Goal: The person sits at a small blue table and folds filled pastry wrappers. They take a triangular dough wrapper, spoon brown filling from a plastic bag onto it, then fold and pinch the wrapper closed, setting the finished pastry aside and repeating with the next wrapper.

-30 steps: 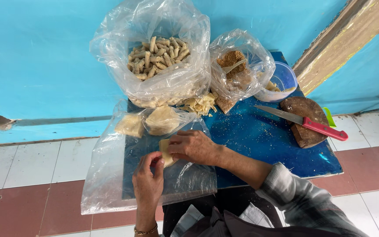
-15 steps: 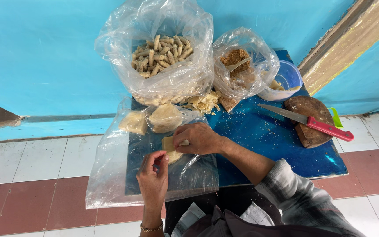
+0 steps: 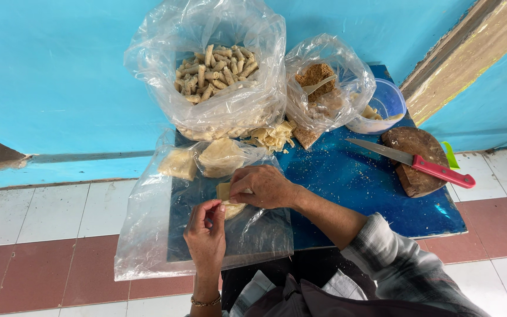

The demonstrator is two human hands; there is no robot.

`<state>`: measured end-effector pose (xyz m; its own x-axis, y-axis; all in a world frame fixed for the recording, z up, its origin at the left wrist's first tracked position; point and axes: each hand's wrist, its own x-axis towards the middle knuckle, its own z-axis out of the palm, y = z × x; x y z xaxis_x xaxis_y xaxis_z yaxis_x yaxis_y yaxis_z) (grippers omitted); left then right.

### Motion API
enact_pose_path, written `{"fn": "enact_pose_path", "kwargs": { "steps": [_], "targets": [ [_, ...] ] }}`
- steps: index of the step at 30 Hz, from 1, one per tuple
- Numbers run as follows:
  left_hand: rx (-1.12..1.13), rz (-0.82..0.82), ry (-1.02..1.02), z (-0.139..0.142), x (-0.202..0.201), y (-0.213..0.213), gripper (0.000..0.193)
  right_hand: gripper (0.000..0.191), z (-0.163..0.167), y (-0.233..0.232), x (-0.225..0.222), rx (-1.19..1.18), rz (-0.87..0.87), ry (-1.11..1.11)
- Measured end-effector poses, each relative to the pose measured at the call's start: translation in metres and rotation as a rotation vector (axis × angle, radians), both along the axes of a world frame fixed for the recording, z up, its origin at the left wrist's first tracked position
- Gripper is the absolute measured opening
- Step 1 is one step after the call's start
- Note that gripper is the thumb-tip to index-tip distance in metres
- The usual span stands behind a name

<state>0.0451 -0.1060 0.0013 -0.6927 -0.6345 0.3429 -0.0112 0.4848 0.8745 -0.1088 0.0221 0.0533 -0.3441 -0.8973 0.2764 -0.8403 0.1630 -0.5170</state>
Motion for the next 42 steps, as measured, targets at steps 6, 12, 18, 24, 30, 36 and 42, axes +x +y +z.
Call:
{"fn": "enact_pose_path", "kwargs": {
  "steps": [6,12,18,24,30,36,42],
  "targets": [
    [-0.069,-0.037,0.019,0.000,-0.001,0.002,0.019,0.018,-0.015,-0.003,-0.006,0.038,-0.090,-0.170],
    [-0.175,-0.009,-0.017,-0.001,-0.003,0.002,0.015,0.018,-0.038,0.002,-0.016,-0.153,-0.305,-0.551],
    [-0.212,0.032,-0.016,0.009,-0.002,0.004,0.011,0.014,-0.032,0.044,-0.016,-0.596,-0.399,-1.002],
    [-0.382,0.010,0.114,0.030,0.000,0.026,0.021,0.012,0.010,0.154,0.027,-0.174,-0.668,-0.177],
    [-0.363,-0.499,0.032,0.032,-0.024,0.090,0.019,0.021,-0.009,0.147,0.088,0.017,-0.451,0.341],
    [-0.583,-0.645,-0.075,0.015,-0.033,0.098,0.022,0.027,-0.007,0.179,0.064,-0.100,-0.462,0.187],
    [-0.562,-0.687,-0.125,-0.009,-0.031,0.098,0.020,0.035,0.013,0.243,-0.162,0.217,-0.948,0.469]
  ]
}}
